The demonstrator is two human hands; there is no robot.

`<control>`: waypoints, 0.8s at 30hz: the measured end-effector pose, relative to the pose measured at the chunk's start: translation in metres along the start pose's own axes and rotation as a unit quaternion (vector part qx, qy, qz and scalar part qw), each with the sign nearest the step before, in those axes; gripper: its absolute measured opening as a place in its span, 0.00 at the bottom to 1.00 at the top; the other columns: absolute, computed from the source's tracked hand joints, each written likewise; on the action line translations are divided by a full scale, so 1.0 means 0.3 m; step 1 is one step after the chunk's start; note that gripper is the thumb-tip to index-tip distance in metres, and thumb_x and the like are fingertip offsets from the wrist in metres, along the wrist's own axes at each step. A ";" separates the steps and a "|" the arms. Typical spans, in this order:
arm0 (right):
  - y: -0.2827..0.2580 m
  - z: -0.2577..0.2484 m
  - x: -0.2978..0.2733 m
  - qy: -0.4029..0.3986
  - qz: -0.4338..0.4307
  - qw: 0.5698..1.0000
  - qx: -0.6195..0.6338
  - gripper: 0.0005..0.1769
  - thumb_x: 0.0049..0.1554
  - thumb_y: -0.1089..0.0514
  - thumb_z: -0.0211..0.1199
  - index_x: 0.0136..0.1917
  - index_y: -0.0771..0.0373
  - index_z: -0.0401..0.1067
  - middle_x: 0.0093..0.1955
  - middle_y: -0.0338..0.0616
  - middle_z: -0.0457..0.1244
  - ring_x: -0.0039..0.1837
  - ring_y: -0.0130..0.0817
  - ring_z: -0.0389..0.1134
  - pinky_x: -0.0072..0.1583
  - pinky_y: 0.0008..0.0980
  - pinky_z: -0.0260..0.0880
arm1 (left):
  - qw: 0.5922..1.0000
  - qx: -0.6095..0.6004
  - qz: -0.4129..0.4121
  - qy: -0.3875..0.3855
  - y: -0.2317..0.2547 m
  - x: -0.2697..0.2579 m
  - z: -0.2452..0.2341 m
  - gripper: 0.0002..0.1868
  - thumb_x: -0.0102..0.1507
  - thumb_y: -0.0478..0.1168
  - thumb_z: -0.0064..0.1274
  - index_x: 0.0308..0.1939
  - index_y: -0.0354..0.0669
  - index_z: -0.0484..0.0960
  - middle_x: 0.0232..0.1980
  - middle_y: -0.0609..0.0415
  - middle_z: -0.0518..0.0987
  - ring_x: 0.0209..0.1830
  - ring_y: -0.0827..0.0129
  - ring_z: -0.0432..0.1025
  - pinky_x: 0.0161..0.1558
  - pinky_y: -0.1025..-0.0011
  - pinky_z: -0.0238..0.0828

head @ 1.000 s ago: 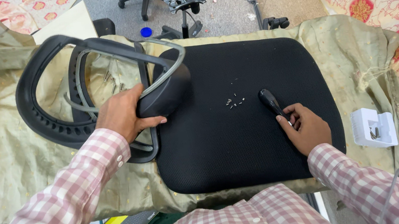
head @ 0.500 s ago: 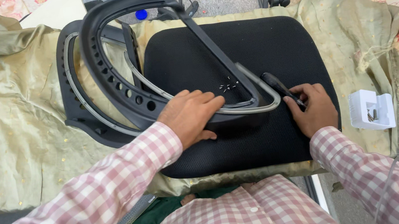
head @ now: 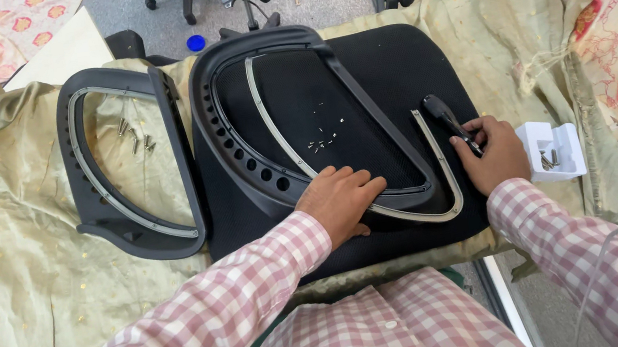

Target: The person assembles a black plastic chair frame by inserting a metal trim strip into a groove and then securing it with multiple screws using a screwdriver. The person works on a black chair seat placed on a cloth-covered surface.

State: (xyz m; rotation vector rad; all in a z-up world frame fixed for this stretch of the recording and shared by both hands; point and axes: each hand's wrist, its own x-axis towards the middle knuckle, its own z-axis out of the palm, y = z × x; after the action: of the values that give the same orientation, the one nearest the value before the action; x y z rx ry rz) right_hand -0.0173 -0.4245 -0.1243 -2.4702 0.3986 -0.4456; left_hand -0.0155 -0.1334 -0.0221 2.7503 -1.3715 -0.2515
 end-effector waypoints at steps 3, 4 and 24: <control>-0.012 -0.002 -0.002 0.001 -0.014 1.000 -0.001 0.17 0.55 0.49 0.72 0.52 0.62 0.76 0.42 0.47 0.62 0.43 0.42 0.65 0.46 0.43 0.67 | 0.999 0.008 -0.013 -0.036 -0.003 0.024 0.003 0.38 0.52 0.55 0.69 0.62 0.48 0.73 0.52 0.58 0.78 0.54 0.65 0.72 0.55 0.65 0.67; -0.015 -0.002 -0.003 -0.006 -0.007 1.000 -0.004 0.17 0.55 0.49 0.71 0.53 0.61 0.75 0.43 0.47 0.62 0.45 0.43 0.65 0.47 0.43 0.67 | 0.999 0.011 -0.016 -0.033 -0.003 0.027 0.002 0.39 0.52 0.55 0.69 0.63 0.48 0.72 0.52 0.58 0.78 0.54 0.65 0.72 0.55 0.65 0.67; -0.332 -0.166 -0.094 -0.189 -0.225 0.938 0.182 0.18 0.55 0.53 0.70 0.58 0.58 0.76 0.65 0.43 0.63 0.69 0.39 0.65 0.69 0.39 0.64 | 0.980 -0.091 -0.010 0.175 -0.075 -0.120 -0.001 0.29 0.54 0.51 0.66 0.57 0.49 0.79 0.53 0.56 0.74 0.50 0.65 0.69 0.50 0.64 0.66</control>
State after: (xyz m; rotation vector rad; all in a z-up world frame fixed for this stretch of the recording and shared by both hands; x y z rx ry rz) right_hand -0.0445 -0.3609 -0.0327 -2.1965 -0.3848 -0.1888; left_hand -0.0190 -0.0911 -0.0204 2.5049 -1.1674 0.0990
